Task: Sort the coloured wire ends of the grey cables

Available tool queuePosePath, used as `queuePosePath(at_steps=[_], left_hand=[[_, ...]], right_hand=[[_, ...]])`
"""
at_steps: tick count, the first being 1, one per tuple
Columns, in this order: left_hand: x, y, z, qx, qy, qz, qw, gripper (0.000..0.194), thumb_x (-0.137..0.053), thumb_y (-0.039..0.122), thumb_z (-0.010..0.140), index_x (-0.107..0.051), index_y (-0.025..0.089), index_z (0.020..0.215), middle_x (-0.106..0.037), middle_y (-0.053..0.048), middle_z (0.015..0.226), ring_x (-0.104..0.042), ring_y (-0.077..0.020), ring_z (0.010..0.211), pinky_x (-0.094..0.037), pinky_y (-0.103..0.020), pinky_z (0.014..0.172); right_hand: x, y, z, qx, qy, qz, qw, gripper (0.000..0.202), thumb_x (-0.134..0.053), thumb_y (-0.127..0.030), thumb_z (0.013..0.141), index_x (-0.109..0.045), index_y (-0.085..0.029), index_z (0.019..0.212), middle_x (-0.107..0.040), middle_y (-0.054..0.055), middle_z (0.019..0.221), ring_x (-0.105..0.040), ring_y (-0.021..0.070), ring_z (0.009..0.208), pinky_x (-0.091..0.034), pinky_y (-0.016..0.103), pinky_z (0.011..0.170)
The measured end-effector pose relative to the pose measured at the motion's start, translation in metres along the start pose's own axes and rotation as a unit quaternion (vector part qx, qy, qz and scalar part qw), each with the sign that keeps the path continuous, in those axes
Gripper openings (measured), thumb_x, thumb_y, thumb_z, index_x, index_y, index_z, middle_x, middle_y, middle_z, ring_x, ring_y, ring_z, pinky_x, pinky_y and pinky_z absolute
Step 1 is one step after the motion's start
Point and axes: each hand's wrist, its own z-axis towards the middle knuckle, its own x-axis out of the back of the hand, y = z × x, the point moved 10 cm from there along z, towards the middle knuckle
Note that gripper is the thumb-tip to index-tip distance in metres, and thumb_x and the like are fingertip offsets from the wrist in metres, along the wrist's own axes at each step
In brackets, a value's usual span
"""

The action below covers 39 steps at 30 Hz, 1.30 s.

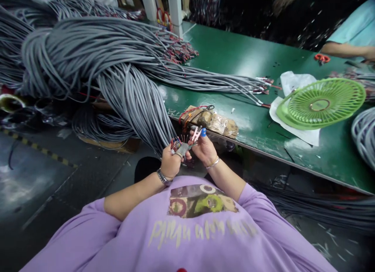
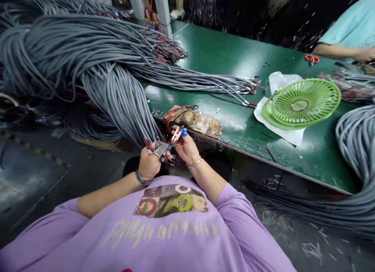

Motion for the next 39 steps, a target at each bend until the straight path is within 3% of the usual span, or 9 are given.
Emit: queuePosePath(at_steps=[13,16,20,23,27,31,35,39], left_hand=[[0.01,-0.001,-0.007,-0.024,-0.023,0.026,0.999,0.021,-0.067,0.035,0.082,-0.064,0.015,0.077,-0.066,0.0,0.058,-0.06,-0.011,0.049,-0.039,-0.02,0.043],[0.013,0.003,-0.01,-0.036,-0.037,0.055,0.997,0.018,-0.066,0.033,0.083,-0.065,0.016,0.077,-0.067,-0.001,0.06,-0.06,-0.0114,0.051,-0.041,-0.021,0.045],[0.009,0.012,-0.014,-0.066,-0.072,0.117,0.988,0.016,-0.063,0.027,0.085,-0.065,0.016,0.073,-0.068,-0.001,0.063,-0.06,-0.0106,0.054,-0.044,-0.022,0.052],[0.005,0.019,-0.016,-0.083,-0.091,0.165,0.978,0.017,-0.061,0.024,0.085,-0.065,0.017,0.069,-0.068,-0.002,0.062,-0.06,-0.0106,0.055,-0.045,-0.022,0.055],[0.002,0.022,-0.017,-0.094,-0.103,0.203,0.969,0.018,-0.061,0.025,0.084,-0.066,0.017,0.068,-0.068,-0.002,0.061,-0.058,-0.0106,0.052,-0.045,-0.022,0.053],[-0.005,0.019,-0.016,-0.086,-0.156,0.232,0.956,0.017,-0.063,0.026,0.08,-0.066,0.017,0.066,-0.069,-0.002,0.062,-0.06,-0.0117,0.055,-0.047,-0.023,0.056],[-0.013,0.004,-0.014,-0.014,-0.239,0.262,0.935,0.012,-0.067,0.026,0.073,-0.067,0.016,0.066,-0.069,-0.002,0.06,-0.06,-0.0122,0.054,-0.047,-0.022,0.053],[-0.005,-0.002,-0.011,0.053,-0.22,0.239,0.944,0.015,-0.069,0.03,0.072,-0.067,0.015,0.069,-0.07,-0.003,0.059,-0.06,-0.012,0.049,-0.046,-0.021,0.046]], right_hand=[[0.006,0.006,-0.009,-0.029,-0.057,-0.031,0.997,0.052,-0.059,-0.072,0.077,-0.065,-0.023,0.091,-0.07,0.002,0.089,-0.06,0.0124,0.07,-0.051,0.025,0.063],[0.01,0.008,-0.017,-0.089,-0.085,-0.091,0.988,0.062,-0.059,-0.078,0.071,-0.066,-0.018,0.088,-0.07,0.005,0.086,-0.061,0.0129,0.068,-0.053,0.027,0.063],[0.001,0.005,-0.037,-0.143,-0.159,-0.224,0.951,0.07,-0.066,-0.077,0.063,-0.068,-0.013,0.09,-0.07,0.008,0.084,-0.065,0.0156,0.072,-0.056,0.03,0.069],[-0.007,-0.004,-0.046,-0.115,-0.174,-0.307,0.928,0.054,-0.08,-0.06,0.062,-0.068,-0.013,0.087,-0.069,0.005,0.079,-0.064,0.0134,0.071,-0.053,0.026,0.067],[-0.016,-0.014,-0.046,-0.054,-0.154,-0.363,0.917,0.036,-0.084,-0.041,0.063,-0.067,-0.013,0.077,-0.063,-0.001,0.068,-0.054,0.0084,0.061,-0.046,0.022,0.062],[-0.021,-0.013,-0.047,-0.009,-0.133,-0.373,0.918,0.034,-0.082,-0.041,0.063,-0.064,-0.013,0.07,-0.061,-0.003,0.064,-0.051,0.0076,0.059,-0.043,0.022,0.061],[-0.023,-0.004,-0.05,0.023,-0.122,-0.402,0.907,0.037,-0.081,-0.045,0.064,-0.061,-0.015,0.071,-0.06,-0.003,0.063,-0.049,0.008,0.056,-0.043,0.022,0.056],[-0.018,-0.008,-0.051,0.058,-0.099,-0.386,0.915,0.04,-0.076,-0.052,0.07,-0.063,-0.015,0.075,-0.061,-0.002,0.065,-0.051,0.0086,0.058,-0.046,0.023,0.059]])
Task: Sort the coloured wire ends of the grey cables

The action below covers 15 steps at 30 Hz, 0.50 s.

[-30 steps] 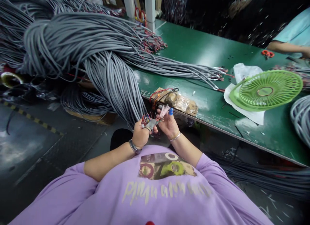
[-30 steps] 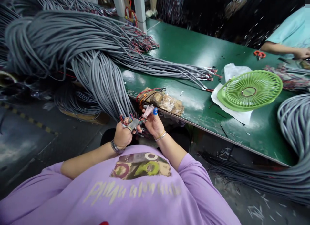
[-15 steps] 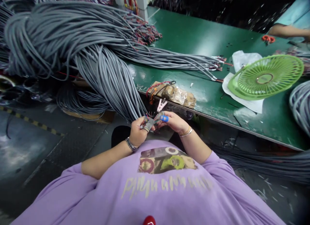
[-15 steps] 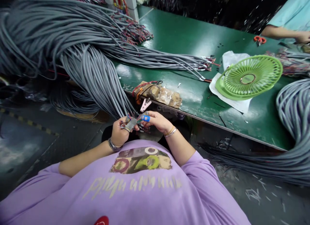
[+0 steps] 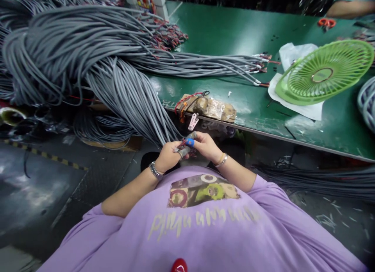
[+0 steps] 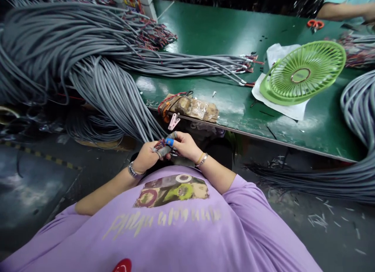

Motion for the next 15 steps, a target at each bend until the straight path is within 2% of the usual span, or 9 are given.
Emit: queuePosePath(at_steps=[3,6,11,15], left_hand=[[0.01,-0.004,0.0,0.012,0.059,-0.093,0.994,0.024,-0.071,0.037,0.073,-0.065,0.014,0.071,-0.07,-0.004,0.059,-0.061,-0.0128,0.048,-0.046,-0.021,0.044],[0.012,-0.007,0.001,0.008,0.091,-0.166,0.982,0.031,-0.074,0.042,0.072,-0.062,0.015,0.064,-0.069,-0.005,0.059,-0.064,-0.0148,0.051,-0.046,-0.021,0.043],[0.009,-0.007,0.003,0.007,0.066,-0.176,0.982,0.03,-0.077,0.042,0.069,-0.066,0.014,0.068,-0.07,-0.005,0.061,-0.065,-0.0159,0.051,-0.048,-0.022,0.044],[0.005,-0.003,-0.001,-0.002,0.011,-0.094,0.995,0.026,-0.078,0.037,0.068,-0.068,0.014,0.069,-0.072,-0.006,0.063,-0.062,-0.0132,0.048,-0.051,-0.023,0.047]], right_hand=[[0.004,0.004,-0.002,-0.017,-0.01,0.075,0.997,0.044,-0.076,-0.056,0.069,-0.066,-0.015,0.084,-0.067,0.002,0.078,-0.059,0.0112,0.07,-0.05,0.024,0.067],[-0.003,0.011,-0.005,-0.05,-0.045,0.13,0.989,0.047,-0.084,-0.047,0.061,-0.065,-0.015,0.09,-0.068,0.002,0.079,-0.06,0.0112,0.069,-0.049,0.024,0.064],[-0.005,0.01,-0.005,-0.024,0.014,0.152,0.988,0.042,-0.085,-0.044,0.059,-0.059,-0.015,0.076,-0.06,-0.003,0.06,-0.049,0.0067,0.051,-0.04,0.021,0.051],[-0.015,0.016,-0.004,-0.054,-0.001,0.145,0.988,0.04,-0.083,-0.044,0.063,-0.057,-0.016,0.075,-0.057,-0.004,0.056,-0.048,0.0074,0.046,-0.035,0.02,0.045]])
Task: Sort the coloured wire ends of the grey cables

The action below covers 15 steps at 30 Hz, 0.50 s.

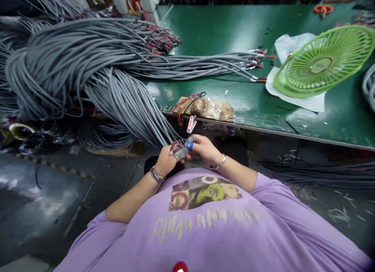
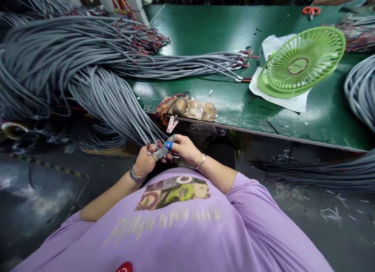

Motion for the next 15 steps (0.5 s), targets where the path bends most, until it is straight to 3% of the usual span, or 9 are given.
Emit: queuePosePath(at_steps=[3,10,15], left_hand=[[0.003,-0.001,-0.002,-0.003,0.005,0.027,1.0,0.023,-0.079,0.035,0.068,-0.069,0.014,0.069,-0.072,-0.006,0.063,-0.061,-0.0122,0.048,-0.05,-0.022,0.047],[0.006,-0.007,0.003,0.015,0.05,-0.114,0.992,0.034,-0.077,0.045,0.068,-0.068,0.013,0.062,-0.07,-0.008,0.058,-0.065,-0.0164,0.051,-0.047,-0.022,0.042],[0.008,-0.007,0.005,0.025,0.069,-0.155,0.985,0.033,-0.079,0.043,0.064,-0.065,0.013,0.06,-0.068,-0.008,0.056,-0.066,-0.0173,0.051,-0.045,-0.022,0.04]], right_hand=[[0.0,0.003,0.002,-0.007,0.004,-0.017,1.0,0.039,-0.083,-0.043,0.063,-0.057,-0.016,0.075,-0.058,-0.004,0.056,-0.049,0.0077,0.046,-0.036,0.02,0.045],[-0.013,0.001,0.006,-0.012,-0.056,0.045,0.997,0.041,-0.081,-0.046,0.066,-0.056,-0.017,0.079,-0.059,-0.003,0.054,-0.053,0.0107,0.047,-0.039,0.023,0.049],[0.001,0.006,0.01,-0.009,-0.007,0.049,0.999,0.041,-0.084,-0.044,0.062,-0.057,-0.015,0.075,-0.06,-0.003,0.059,-0.047,0.0063,0.048,-0.035,0.02,0.048]])
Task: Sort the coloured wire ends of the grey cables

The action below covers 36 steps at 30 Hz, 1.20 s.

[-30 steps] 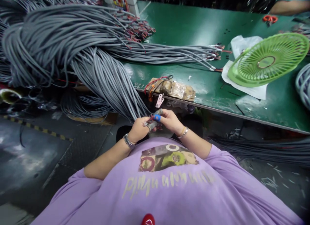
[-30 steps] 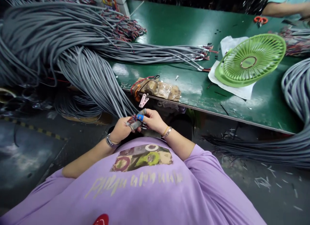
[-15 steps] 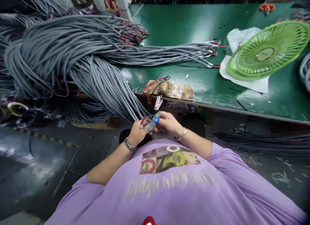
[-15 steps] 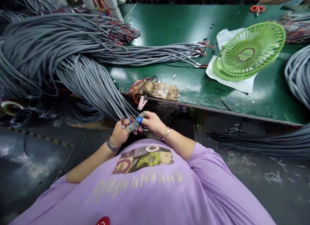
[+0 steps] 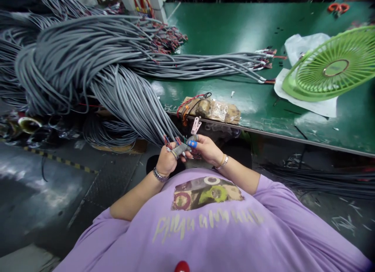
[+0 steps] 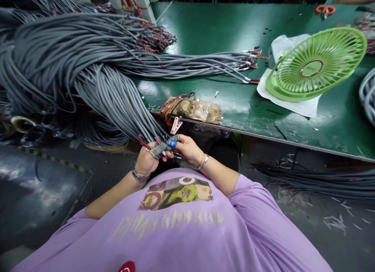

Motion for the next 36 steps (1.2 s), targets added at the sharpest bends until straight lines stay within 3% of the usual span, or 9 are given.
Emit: queuePosePath(at_steps=[6,9,16,19,26,31,36], left_hand=[[-0.003,-0.003,0.001,0.019,-0.025,0.021,0.999,0.035,-0.077,0.045,0.065,-0.066,0.012,0.062,-0.069,-0.008,0.056,-0.065,-0.0163,0.049,-0.044,-0.022,0.041],[-0.008,-0.005,0.0,0.026,-0.05,0.047,0.997,0.034,-0.078,0.043,0.064,-0.068,0.011,0.062,-0.068,-0.008,0.055,-0.063,-0.015,0.047,-0.043,-0.021,0.039],[0.006,0.002,-0.004,-0.021,0.055,0.021,0.998,0.029,-0.076,0.04,0.065,-0.064,0.014,0.06,-0.065,-0.004,0.052,-0.064,-0.0146,0.047,-0.037,-0.02,0.037],[0.01,0.003,-0.006,-0.034,0.082,0.018,0.996,0.029,-0.075,0.04,0.064,-0.063,0.014,0.061,-0.065,-0.003,0.052,-0.064,-0.0146,0.047,-0.037,-0.02,0.038],[0.013,0.001,-0.009,-0.079,0.071,0.093,0.99,0.025,-0.073,0.037,0.073,-0.063,0.015,0.065,-0.067,-0.002,0.058,-0.059,-0.0116,0.047,-0.042,-0.021,0.043],[0.012,0.007,-0.015,-0.108,0.058,0.167,0.978,0.019,-0.073,0.032,0.074,-0.066,0.016,0.067,-0.068,-0.001,0.059,-0.058,-0.0109,0.048,-0.045,-0.021,0.047],[0.015,0.003,-0.013,-0.091,0.074,0.109,0.987,0.025,-0.073,0.039,0.074,-0.066,0.016,0.068,-0.069,-0.003,0.061,-0.062,-0.0129,0.05,-0.045,-0.021,0.044]], right_hand=[[-0.01,0.005,-0.001,-0.028,-0.047,0.002,0.998,0.043,-0.081,-0.049,0.065,-0.054,-0.018,0.078,-0.059,-0.003,0.054,-0.051,0.0102,0.047,-0.037,0.022,0.046],[-0.008,0.006,0.0,-0.035,-0.026,-0.004,0.999,0.045,-0.084,-0.048,0.06,-0.056,-0.017,0.078,-0.059,-0.003,0.056,-0.052,0.0102,0.047,-0.039,0.023,0.047],[0.018,0.005,0.003,-0.039,0.08,0.007,0.996,0.043,-0.085,-0.042,0.055,-0.051,-0.018,0.062,-0.045,-0.008,0.048,-0.037,0.0048,0.043,-0.031,0.019,0.043],[0.021,0.0,-0.001,-0.027,0.086,0.007,0.996,0.042,-0.083,-0.042,0.056,-0.049,-0.018,0.06,-0.042,-0.009,0.047,-0.035,0.0045,0.044,-0.034,0.019,0.044],[0.0,-0.009,-0.011,0.001,0.068,-0.117,0.991,0.044,-0.08,-0.049,0.062,-0.053,-0.018,0.074,-0.053,-0.006,0.053,-0.041,0.0055,0.042,-0.032,0.019,0.04],[-0.008,-0.008,-0.01,-0.009,0.058,-0.127,0.99,0.039,-0.077,-0.047,0.067,-0.051,-0.018,0.073,-0.055,-0.005,0.051,-0.043,0.007,0.04,-0.03,0.02,0.038],[-0.004,-0.006,-0.013,0.01,0.071,-0.088,0.994,0.036,-0.076,-0.044,0.067,-0.053,-0.018,0.074,-0.058,-0.004,0.059,-0.049,0.0085,0.05,-0.037,0.021,0.046]])
